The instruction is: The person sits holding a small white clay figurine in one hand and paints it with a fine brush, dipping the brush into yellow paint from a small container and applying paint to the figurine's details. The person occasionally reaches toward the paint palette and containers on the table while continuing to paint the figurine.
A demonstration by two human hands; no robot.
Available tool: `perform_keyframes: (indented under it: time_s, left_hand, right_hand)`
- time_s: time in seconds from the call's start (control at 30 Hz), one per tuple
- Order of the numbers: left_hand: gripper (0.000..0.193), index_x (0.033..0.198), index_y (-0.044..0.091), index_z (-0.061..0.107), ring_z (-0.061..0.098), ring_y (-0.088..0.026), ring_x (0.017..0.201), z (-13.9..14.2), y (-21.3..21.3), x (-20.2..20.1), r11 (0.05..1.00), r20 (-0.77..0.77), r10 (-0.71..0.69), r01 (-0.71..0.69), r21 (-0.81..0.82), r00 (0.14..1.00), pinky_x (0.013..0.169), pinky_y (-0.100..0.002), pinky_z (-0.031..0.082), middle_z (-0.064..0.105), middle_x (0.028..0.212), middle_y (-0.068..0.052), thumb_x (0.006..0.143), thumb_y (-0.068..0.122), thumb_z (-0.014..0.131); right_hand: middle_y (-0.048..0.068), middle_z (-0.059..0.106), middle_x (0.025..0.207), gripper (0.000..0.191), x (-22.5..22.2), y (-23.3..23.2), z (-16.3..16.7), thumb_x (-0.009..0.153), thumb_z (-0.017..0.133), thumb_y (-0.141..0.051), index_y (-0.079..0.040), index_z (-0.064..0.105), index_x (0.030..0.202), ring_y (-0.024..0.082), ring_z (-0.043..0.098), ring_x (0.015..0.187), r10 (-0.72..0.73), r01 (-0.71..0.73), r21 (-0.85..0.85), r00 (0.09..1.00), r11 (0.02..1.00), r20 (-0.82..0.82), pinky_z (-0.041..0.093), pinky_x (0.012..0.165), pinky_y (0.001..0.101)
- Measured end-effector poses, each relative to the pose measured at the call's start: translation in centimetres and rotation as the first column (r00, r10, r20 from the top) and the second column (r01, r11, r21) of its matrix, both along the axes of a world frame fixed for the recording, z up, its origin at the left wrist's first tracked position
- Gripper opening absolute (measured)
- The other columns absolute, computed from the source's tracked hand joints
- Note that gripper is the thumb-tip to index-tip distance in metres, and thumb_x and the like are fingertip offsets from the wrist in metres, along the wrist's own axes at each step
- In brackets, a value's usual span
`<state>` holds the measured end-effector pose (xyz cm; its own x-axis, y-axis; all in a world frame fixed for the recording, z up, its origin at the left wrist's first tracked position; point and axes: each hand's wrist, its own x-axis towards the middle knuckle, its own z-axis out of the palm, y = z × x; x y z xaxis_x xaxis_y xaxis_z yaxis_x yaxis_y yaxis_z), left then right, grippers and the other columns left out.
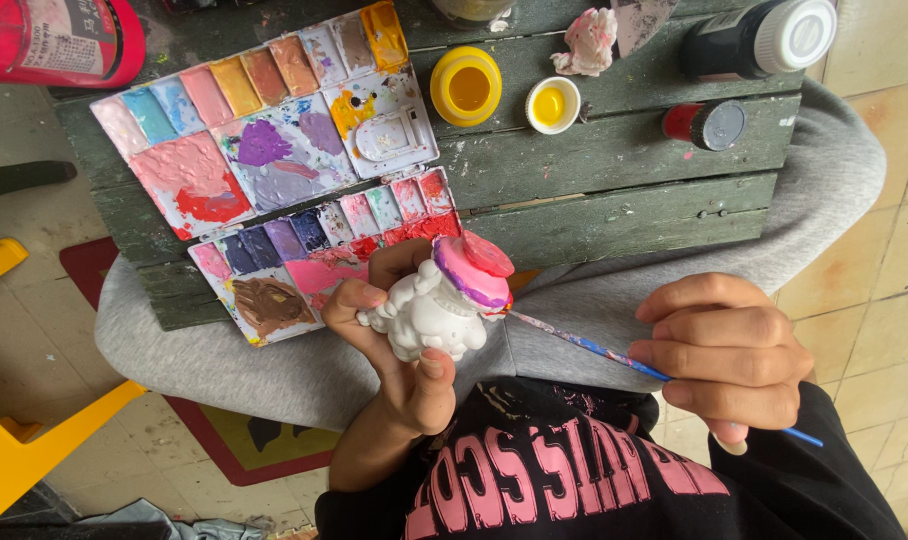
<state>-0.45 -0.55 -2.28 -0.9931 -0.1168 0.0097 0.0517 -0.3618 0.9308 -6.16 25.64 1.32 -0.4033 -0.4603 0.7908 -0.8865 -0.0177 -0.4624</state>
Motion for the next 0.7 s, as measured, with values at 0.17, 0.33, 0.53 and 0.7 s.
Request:
perform_keyframes:
  time_s: [0.17, 0.33, 0.53, 0.7]
  left_hand:
    - [0.063, 0.142, 0.019, 0.025, 0.051, -0.024, 0.110, -0.06, 0.06, 0.01, 1.000, -0.007, 0.004, -0.004, 0.011, 1.000, 0.100, -0.038, 0.042, 0.049, 0.133, -0.030, 0.103, 0.044, 0.069]
    - [0.063, 0.142, 0.019, 0.025, 0.051, -0.025, 0.110, -0.06, 0.02, 0.06, 1.000, -0.006, 0.005, -0.005, 0.012, 1.000, 0.100, -0.038, 0.042, 0.048, 0.133, -0.030, 0.103, 0.043, 0.069]
    - [0.062, 0.142, 0.019, 0.025, 0.051, -0.025, 0.111, -0.10, 0.00, 0.00, 1.000, -0.012, -0.001, 0.001, -0.001, 1.000, 0.100, -0.038, 0.042, 0.049, 0.134, -0.030, 0.103, 0.043, 0.068]
    - [0.064, 0.142, 0.019, 0.025, 0.050, -0.024, 0.110, 0.03, 0.05, 0.04, 1.000, -0.007, -0.003, 0.003, 0.017, 1.000, 0.100, -0.037, 0.041, 0.048, 0.133, -0.030, 0.103, 0.043, 0.069]
  right_hand:
    - [0.015, 0.065, 0.089, 0.045, 0.08, 0.13, -0.08, 0.117, 0.033, -0.037, -0.004, 0.052, 0.092, 0.024, 0.059, 0.084, 0.006, -0.006, -0.011, 1.000, 1.000, 0.007, 0.065, 0.061, 0.0409]
    - [0.015, 0.065, 0.090, 0.044, -0.03, 0.25, -0.07, 0.117, 0.033, -0.037, -0.005, 0.052, 0.093, 0.024, 0.059, 0.085, 0.015, -0.015, -0.014, 1.000, 1.000, 0.003, 0.065, 0.061, 0.0412]
    - [0.015, 0.065, 0.087, 0.052, -0.05, 0.34, 0.43, 0.117, 0.032, -0.038, -0.005, 0.053, 0.083, 0.023, 0.059, 0.084, 0.019, -0.019, 0.019, 1.000, 1.000, -0.001, 0.065, 0.060, 0.0410]
    - [0.015, 0.066, 0.088, 0.052, 0.00, 0.29, 0.41, 0.117, 0.032, -0.038, -0.006, 0.053, 0.084, 0.023, 0.059, 0.084, 0.027, -0.027, 0.005, 1.000, 1.000, -0.006, 0.065, 0.060, 0.0410]
